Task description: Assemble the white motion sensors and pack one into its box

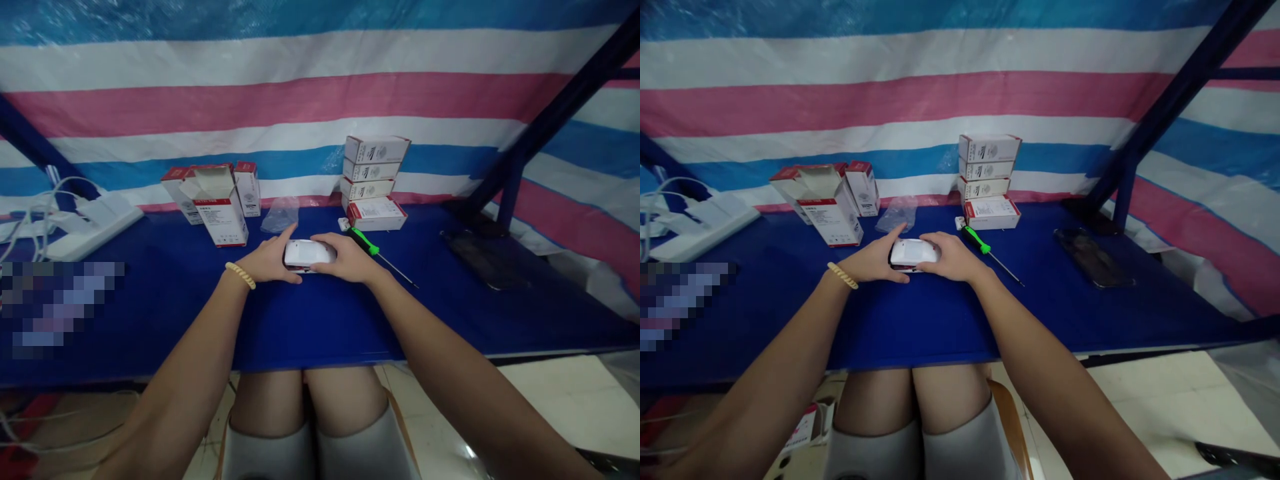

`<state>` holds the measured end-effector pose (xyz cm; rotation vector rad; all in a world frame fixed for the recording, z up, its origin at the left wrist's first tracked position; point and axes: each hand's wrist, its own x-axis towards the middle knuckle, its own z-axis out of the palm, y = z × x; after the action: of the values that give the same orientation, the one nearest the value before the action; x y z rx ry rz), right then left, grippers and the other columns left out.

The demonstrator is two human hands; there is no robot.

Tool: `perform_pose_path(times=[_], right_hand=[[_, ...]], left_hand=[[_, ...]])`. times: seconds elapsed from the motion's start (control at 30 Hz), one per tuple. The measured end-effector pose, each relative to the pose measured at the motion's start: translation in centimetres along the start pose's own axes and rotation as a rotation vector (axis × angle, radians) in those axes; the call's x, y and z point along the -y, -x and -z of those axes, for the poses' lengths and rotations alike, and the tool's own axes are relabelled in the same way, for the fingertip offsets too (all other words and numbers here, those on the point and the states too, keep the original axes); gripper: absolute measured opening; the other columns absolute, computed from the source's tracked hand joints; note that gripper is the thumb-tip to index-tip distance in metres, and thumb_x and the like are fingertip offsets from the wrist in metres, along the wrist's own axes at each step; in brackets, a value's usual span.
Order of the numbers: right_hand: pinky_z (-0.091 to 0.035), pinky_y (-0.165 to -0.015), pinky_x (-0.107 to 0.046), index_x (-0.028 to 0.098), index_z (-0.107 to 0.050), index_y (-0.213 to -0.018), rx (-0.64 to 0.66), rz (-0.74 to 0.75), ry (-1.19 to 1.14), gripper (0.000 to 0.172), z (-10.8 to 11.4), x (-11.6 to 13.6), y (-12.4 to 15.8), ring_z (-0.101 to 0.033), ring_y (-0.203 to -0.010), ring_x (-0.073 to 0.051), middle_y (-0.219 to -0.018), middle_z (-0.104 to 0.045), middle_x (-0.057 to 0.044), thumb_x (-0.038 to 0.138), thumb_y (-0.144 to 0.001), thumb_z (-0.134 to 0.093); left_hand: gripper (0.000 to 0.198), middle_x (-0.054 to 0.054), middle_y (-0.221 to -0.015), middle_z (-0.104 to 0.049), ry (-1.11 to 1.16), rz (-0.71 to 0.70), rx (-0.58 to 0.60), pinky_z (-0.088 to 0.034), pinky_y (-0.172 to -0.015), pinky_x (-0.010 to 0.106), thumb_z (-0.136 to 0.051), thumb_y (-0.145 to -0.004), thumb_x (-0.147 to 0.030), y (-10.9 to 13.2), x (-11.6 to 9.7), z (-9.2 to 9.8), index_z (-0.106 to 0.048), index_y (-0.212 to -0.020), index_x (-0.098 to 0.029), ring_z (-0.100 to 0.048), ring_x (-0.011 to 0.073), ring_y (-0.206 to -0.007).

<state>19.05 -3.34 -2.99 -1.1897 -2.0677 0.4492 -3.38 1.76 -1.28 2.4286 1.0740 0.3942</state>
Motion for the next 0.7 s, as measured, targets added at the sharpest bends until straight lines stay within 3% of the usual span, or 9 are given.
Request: perform_pose_path(times=[0.23, 0.37, 0.7], right_hand=[[-0.046, -0.102, -0.046, 0.011, -0.060, -0.123, -0.043, -0.043, -0.095, 0.065, 0.9, 0.0, 0.3, -0.060, -0.112, -0.026, -0.124, -0.062, -0.014, 0.039, -0.067, -0.078], [-0.047, -0.101, -0.047, 0.014, -0.061, -0.123, -0.045, -0.079, -0.182, 0.071, 1.2, -0.3, 0.5, -0.061, -0.109, -0.026, -0.122, -0.063, -0.012, 0.037, -0.060, -0.081], [-0.048, -0.100, -0.049, 0.016, -0.062, -0.124, -0.074, -0.064, -0.231, 0.070, 1.3, -0.8, 0.4, -0.061, -0.109, -0.027, -0.118, -0.065, -0.011, 0.044, -0.063, -0.081]], left_hand=[[0.117, 0.012, -0.114, -0.065, 0.183, -0.021, -0.091, -0.051, -0.089, 0.043, -0.083, -0.059, -0.034, 0.0, -0.7, -0.5, -0.015, -0.153, -0.018, -0.065, 0.0291, -0.099], [0.120, 0.013, -0.114, -0.064, 0.294, -0.116, -0.241, -0.050, -0.093, 0.047, -0.087, -0.052, -0.028, -0.4, -0.4, -1.4, -0.021, -0.151, -0.018, -0.064, 0.0294, -0.101], [0.123, 0.011, -0.107, -0.066, 0.288, -0.201, -0.408, -0.052, -0.093, 0.051, -0.091, -0.047, -0.027, -0.5, -0.6, -2.0, -0.024, -0.150, -0.020, -0.066, 0.0320, -0.101]])
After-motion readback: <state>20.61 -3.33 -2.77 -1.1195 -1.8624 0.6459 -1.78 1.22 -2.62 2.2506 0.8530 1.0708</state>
